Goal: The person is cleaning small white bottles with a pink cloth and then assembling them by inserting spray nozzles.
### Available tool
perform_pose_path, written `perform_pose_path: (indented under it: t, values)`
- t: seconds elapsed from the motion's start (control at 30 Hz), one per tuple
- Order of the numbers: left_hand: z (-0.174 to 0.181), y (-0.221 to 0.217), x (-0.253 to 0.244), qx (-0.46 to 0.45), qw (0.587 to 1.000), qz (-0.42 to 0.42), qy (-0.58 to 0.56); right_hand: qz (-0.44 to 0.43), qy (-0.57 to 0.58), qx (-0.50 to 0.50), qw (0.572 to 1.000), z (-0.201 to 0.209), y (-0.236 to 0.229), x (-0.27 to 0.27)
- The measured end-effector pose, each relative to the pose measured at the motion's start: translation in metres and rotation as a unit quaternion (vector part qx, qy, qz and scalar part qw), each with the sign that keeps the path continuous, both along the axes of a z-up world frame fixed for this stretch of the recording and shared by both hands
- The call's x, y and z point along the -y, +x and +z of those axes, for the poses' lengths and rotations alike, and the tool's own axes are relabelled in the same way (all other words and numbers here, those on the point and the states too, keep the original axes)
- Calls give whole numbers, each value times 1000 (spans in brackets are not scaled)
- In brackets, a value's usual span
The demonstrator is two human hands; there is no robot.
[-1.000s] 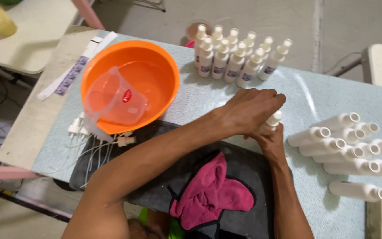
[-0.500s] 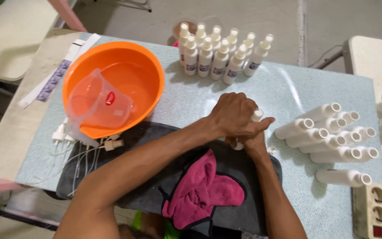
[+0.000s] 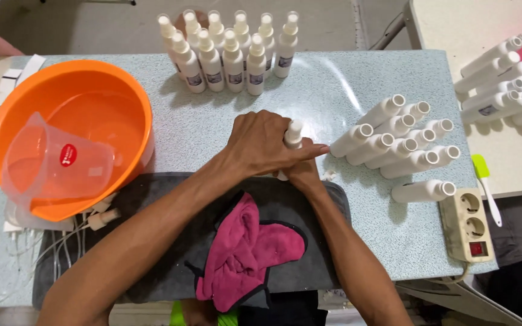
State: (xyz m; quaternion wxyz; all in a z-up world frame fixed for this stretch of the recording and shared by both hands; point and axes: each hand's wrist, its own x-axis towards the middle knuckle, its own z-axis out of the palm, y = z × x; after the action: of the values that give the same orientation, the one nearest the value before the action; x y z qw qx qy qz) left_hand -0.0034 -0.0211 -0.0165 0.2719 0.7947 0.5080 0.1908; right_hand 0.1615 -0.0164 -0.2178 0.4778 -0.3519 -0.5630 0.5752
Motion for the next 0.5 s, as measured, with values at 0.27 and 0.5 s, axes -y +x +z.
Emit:
perform_pose_path:
  t: [0.27,0.5]
  values:
    - [-28,8,-4,76,997,-24,3,192,8,-115,975,-14,-5,-2]
    - [-21,16,-5,86,990,-104,-45,440,-68,-371,815,-50,20,-4]
